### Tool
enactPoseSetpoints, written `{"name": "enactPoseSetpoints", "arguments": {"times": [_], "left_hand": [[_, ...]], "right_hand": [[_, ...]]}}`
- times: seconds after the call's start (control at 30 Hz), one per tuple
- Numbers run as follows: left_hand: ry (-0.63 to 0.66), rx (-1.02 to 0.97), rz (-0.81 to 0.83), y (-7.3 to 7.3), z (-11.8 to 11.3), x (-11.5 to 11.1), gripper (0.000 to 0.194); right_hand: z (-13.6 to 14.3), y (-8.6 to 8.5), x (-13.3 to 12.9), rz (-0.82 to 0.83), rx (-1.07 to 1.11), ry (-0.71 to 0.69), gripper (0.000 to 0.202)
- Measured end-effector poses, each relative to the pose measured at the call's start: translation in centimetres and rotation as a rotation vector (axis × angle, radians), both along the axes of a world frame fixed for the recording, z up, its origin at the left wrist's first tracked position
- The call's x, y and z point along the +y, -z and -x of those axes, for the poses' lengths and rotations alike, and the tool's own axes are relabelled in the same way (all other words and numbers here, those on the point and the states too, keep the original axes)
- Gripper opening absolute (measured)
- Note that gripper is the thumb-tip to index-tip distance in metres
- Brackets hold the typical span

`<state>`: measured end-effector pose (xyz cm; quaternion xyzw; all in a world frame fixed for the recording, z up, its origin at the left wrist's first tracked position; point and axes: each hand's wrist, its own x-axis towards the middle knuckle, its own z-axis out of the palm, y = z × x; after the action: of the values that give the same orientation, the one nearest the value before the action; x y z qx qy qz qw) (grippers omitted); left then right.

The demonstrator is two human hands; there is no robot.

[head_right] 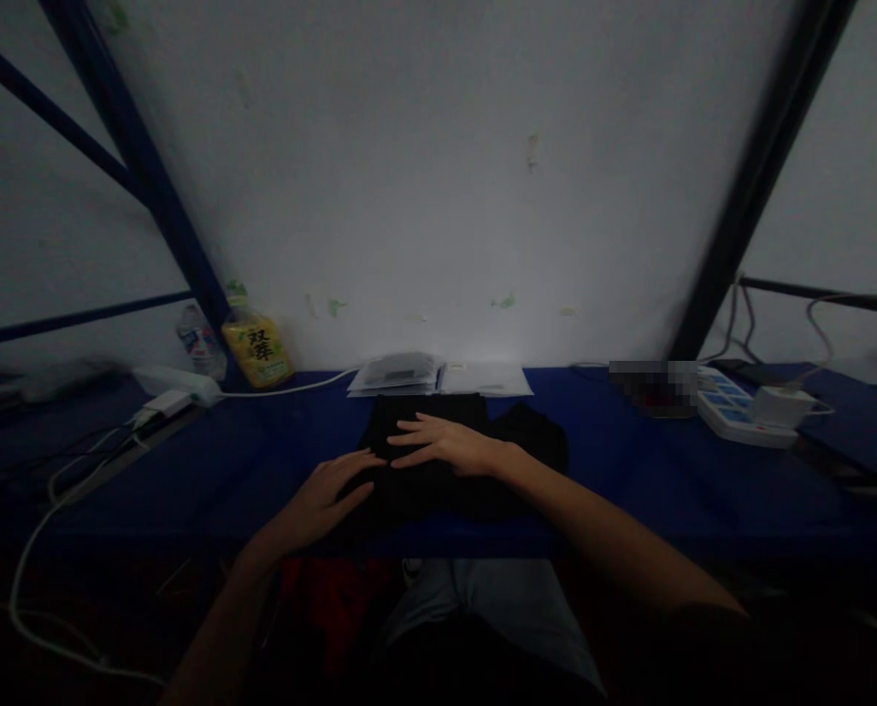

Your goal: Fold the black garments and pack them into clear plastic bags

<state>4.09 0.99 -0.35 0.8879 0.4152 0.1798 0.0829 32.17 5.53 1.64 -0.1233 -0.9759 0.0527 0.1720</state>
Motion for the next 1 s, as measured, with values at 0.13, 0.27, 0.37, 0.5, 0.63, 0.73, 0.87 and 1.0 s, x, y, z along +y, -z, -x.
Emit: {"name": "enactPoseSetpoints", "arguments": {"times": [0.13, 0.27, 0.37, 0.5, 0.63, 0.73, 0.87, 1.0], "left_hand": [[-0.018, -0.013, 0.002, -0.1, -0.1, 0.2, 0.042], [-0.094, 0.04, -0.106, -0.9, -0.8, 0.4, 0.037], [-0.104, 0.121, -0.272, -2.3, -2.7, 1.5, 0.03], [0.06, 0.272, -0.367, -4.2, -7.8, 5.5, 0.03], [0.049, 0.414, -0.394, -4.6, -13.7, 11.4, 0.033], [-0.031, 0.473, -0.32, -4.2, -16.7, 15.0, 0.031], [-0.072, 0.474, -0.277, -3.5, -18.6, 17.7, 0.028], [-0.107, 0.463, -0.253, -2.9, -19.3, 18.9, 0.028]], "right_hand": [[-0.1, 0.1, -0.1, 0.061, 0.107, -0.014, 0.052], [-2.1, -0.7, 0.6, 0.113, 0.364, 0.16, 0.044], [-4.5, -1.3, 2.5, 0.111, 0.634, 0.389, 0.039], [-8.3, -1.2, 5.6, 0.077, 0.869, 0.855, 0.028], [-11.7, -0.2, 7.6, 0.083, 1.029, 1.174, 0.036], [-13.3, 0.4, 8.2, 0.143, 1.124, 1.229, 0.04], [-14.1, 0.6, 8.5, 0.161, 1.19, 1.254, 0.041], [-14.2, 0.3, 8.6, 0.186, 1.223, 1.259, 0.041]]}}
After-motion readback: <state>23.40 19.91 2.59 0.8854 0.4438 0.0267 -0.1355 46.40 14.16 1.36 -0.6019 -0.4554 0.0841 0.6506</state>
